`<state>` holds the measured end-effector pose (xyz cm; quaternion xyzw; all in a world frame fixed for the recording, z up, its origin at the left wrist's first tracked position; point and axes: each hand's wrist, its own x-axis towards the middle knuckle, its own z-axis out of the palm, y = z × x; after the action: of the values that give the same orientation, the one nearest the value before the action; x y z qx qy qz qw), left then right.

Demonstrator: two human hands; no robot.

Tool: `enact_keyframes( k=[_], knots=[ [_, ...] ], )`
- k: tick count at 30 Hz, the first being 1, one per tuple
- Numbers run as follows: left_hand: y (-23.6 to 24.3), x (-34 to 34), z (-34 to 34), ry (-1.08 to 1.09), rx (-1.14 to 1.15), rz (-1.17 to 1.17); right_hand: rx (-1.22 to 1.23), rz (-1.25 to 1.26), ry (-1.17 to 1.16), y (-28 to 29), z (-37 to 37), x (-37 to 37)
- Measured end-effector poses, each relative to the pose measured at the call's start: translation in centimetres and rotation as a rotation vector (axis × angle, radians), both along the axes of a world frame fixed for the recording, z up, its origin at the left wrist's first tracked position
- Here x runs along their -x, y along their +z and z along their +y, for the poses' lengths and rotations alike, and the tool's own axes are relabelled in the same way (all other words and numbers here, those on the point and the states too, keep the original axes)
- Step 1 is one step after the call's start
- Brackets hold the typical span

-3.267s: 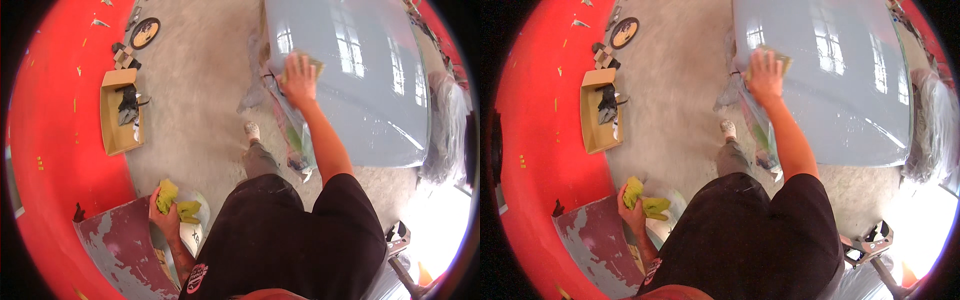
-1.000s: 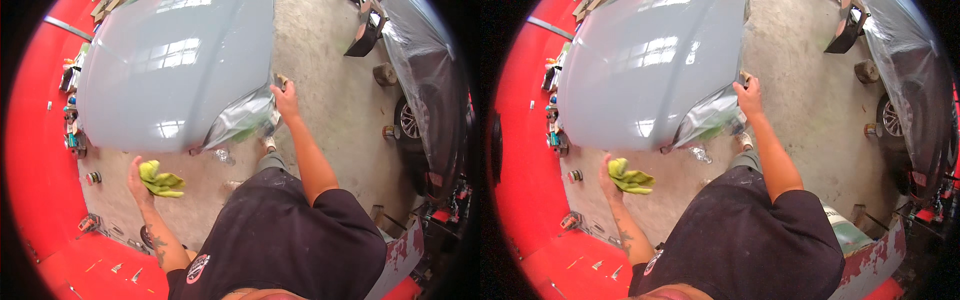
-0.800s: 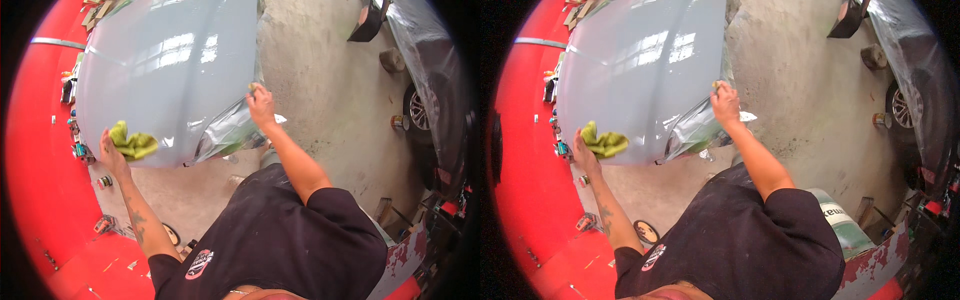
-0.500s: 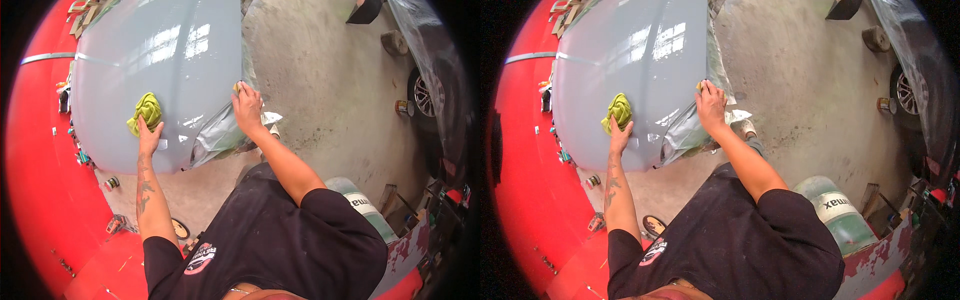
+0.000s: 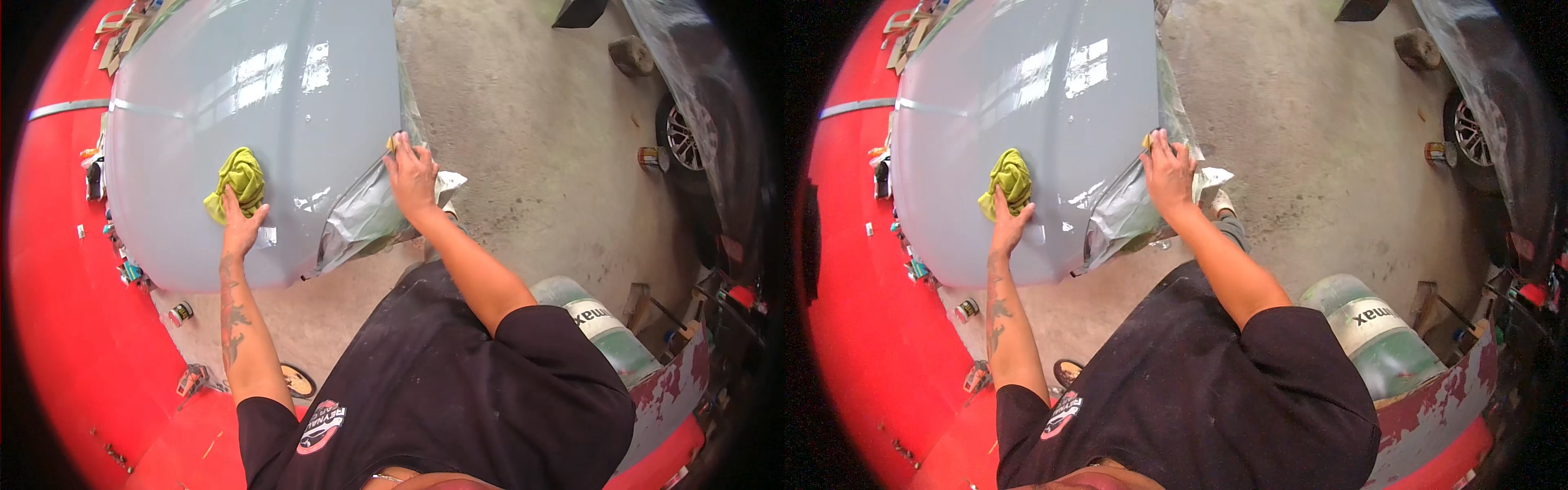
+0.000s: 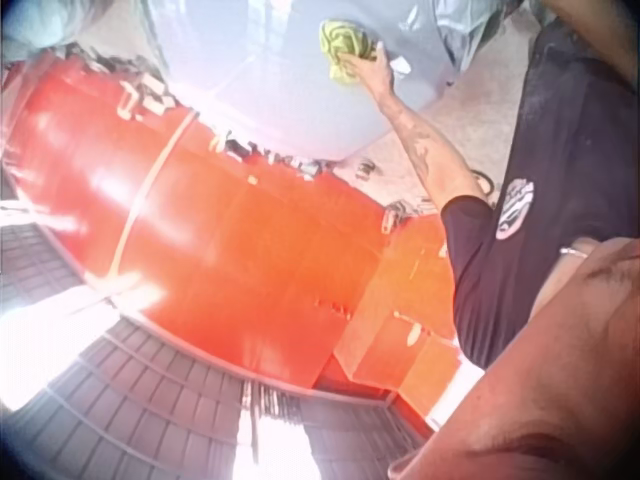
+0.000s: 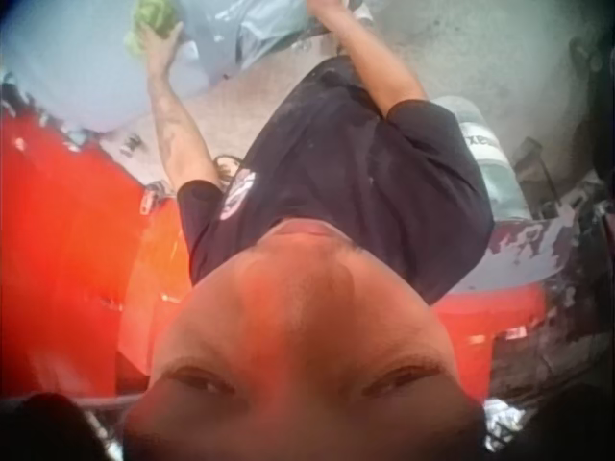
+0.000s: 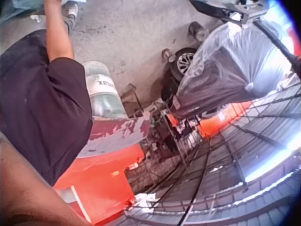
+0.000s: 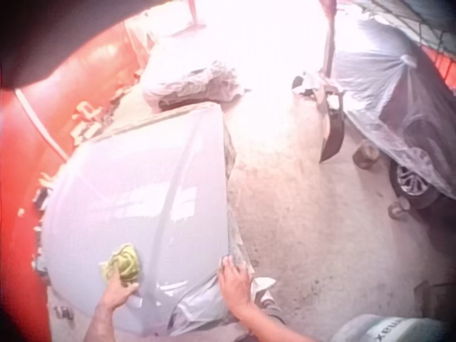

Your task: Wet sanding a car hood to smooth the finish during a paint or body repair process.

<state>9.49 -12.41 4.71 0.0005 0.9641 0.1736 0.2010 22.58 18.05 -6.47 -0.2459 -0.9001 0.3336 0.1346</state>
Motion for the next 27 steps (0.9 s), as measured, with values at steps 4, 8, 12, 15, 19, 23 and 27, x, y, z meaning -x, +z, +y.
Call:
enact_keyframes(
  k=[4,8,12,15,19,23,27],
  knots=[
    [0.1,0.6,-0.1,-0.032,0.0,-0.049,-0.007,-0.024,-0.005,-0.2,0.0,0.1],
    [0.0,0.5,-0.2,-0.047,0.033,-0.033,-0.045,-0.057,0.014,0.2,0.2,-0.1],
    [-0.1,0.2,-0.2,-0.057,0.055,-0.029,-0.114,-0.018,0.036,0.6,0.3,-0.7],
    [0.5,0.0,0.2,-0.041,0.065,-0.051,-0.076,-0.033,0.009,0.3,0.3,1.0],
    [0.8,0.0,0.8,-0.039,0.07,-0.066,-0.094,0.012,-0.008,0.2,3.6,6.2],
    [0.5,0.4,2.0,-0.029,0.083,-0.07,0.065,0.009,-0.017,0.0,7.2,10.4],
    [-0.2,1.1,3.5,0.078,0.135,-0.068,-0.003,0.059,0.068,-1.0,5.8,7.1]
  ],
)
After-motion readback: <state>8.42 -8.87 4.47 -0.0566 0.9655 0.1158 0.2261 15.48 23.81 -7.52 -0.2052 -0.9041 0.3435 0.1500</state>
